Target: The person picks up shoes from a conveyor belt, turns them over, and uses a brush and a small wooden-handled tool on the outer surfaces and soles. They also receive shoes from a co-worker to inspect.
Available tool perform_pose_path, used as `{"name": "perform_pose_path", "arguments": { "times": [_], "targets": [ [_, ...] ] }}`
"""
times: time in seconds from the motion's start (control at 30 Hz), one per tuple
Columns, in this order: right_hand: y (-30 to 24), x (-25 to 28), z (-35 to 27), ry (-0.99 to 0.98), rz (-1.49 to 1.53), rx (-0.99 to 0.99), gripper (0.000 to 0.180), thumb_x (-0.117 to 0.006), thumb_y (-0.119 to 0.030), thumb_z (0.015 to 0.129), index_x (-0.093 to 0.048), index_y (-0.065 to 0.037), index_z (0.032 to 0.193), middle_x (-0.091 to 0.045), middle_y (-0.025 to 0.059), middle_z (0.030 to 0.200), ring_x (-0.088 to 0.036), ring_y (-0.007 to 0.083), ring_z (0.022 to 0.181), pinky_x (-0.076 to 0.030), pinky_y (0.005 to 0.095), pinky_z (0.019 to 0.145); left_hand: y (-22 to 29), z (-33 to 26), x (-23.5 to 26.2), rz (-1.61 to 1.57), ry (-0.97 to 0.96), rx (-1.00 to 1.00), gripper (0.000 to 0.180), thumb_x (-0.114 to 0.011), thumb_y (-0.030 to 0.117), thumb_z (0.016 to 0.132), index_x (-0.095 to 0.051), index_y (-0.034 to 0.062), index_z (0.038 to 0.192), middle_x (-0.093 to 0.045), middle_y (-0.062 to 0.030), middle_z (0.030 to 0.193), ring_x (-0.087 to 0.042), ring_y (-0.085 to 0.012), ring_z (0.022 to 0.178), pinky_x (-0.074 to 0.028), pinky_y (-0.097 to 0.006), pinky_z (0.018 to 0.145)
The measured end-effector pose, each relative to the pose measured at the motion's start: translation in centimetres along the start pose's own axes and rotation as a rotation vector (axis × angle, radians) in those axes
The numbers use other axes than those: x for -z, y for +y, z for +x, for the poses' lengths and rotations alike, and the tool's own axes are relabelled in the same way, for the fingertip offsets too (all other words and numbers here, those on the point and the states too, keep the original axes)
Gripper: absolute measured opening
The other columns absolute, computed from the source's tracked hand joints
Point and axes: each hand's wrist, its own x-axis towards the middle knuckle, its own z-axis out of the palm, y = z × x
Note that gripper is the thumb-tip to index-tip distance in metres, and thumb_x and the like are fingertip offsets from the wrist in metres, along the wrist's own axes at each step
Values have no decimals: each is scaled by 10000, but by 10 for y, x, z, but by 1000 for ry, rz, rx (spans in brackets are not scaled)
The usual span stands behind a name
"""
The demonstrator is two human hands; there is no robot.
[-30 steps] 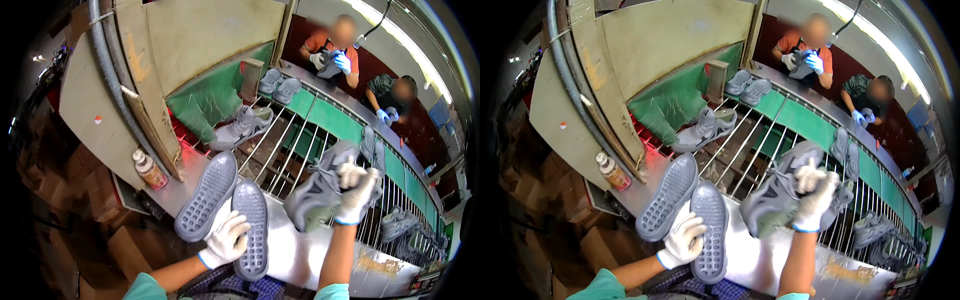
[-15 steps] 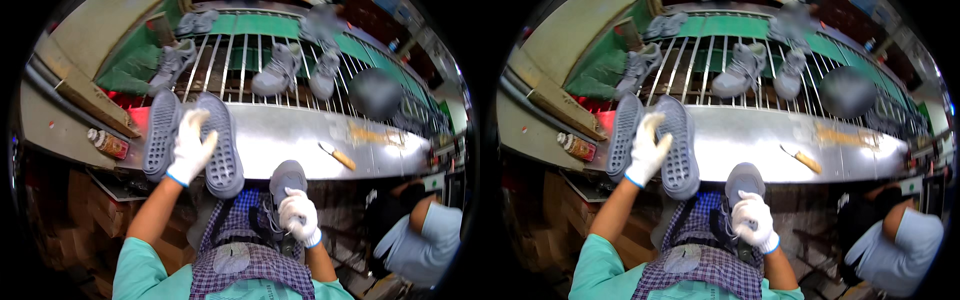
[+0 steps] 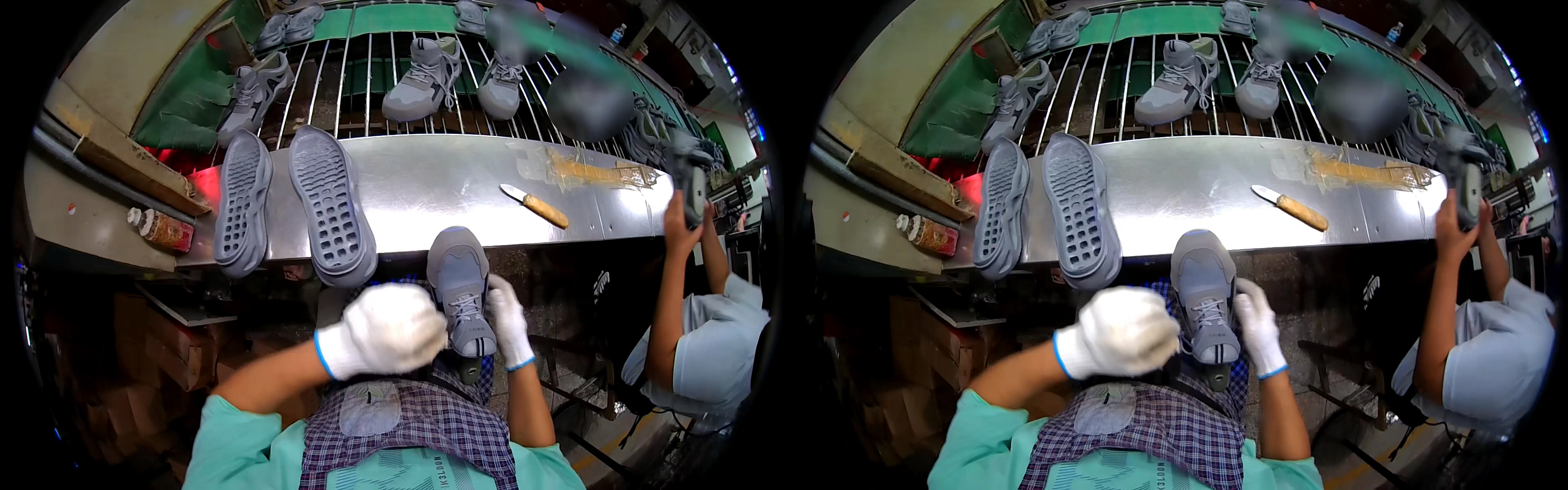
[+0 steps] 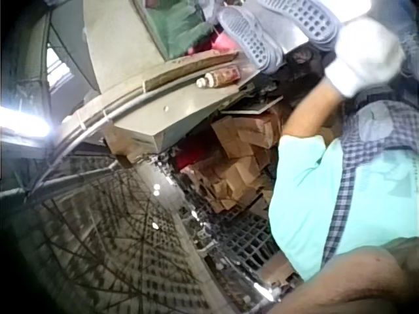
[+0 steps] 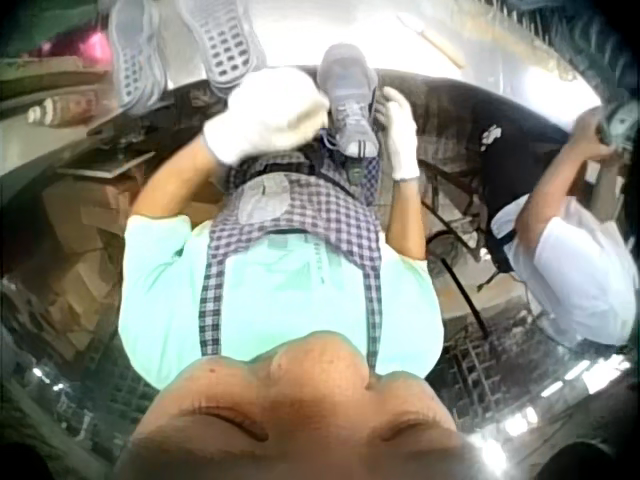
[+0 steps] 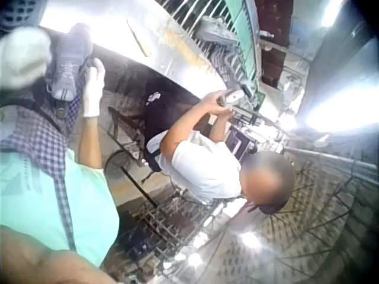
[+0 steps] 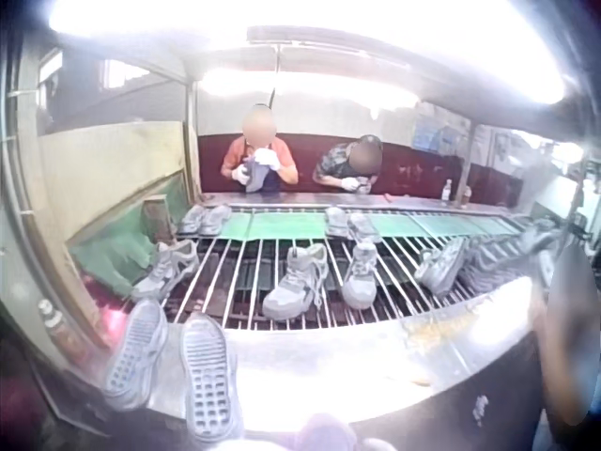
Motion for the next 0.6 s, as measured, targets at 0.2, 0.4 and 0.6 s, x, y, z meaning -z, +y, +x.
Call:
{"name": "perform_pose_path", "arguments": {
  "times": [0.2, 0.4, 0.6],
  "targets": [
    [25, -24, 18, -286, 826, -472, 616, -407, -503, 1154, -557, 16, 1449, -670, 187, 1354, -679, 245, 1211, -586, 426, 1021, -9, -44, -66, -51, -674, 640, 725, -767, 519, 863, -593, -8, 1331, -672, -213, 1196, -691, -389, 1093, -591, -493, 916],
    [6, -32, 3, -102, 1038, -387, 721, -440, -629, 1101, -554, -20, 1469, -675, 152, 1376, -714, 288, 1157, -632, 439, 953, 27, -24, -43, -247, -608, 307, 309, -648, 349, 976, -743, 57, 942, -750, -138, 906, -757, -338, 846, -628, -449, 718],
    [34, -28, 16, -174, 1204, -518, 768, -485, -777, 1017, -655, -61, 1236, -709, 66, 1005, -707, 202, 848, -622, 344, 719, 65, 35, 6, -459, -635, -124, 360, -668, 406, 1005, -735, 58, 1069, -738, -121, 955, -747, -299, 902, -619, -430, 760]
  ]
}}
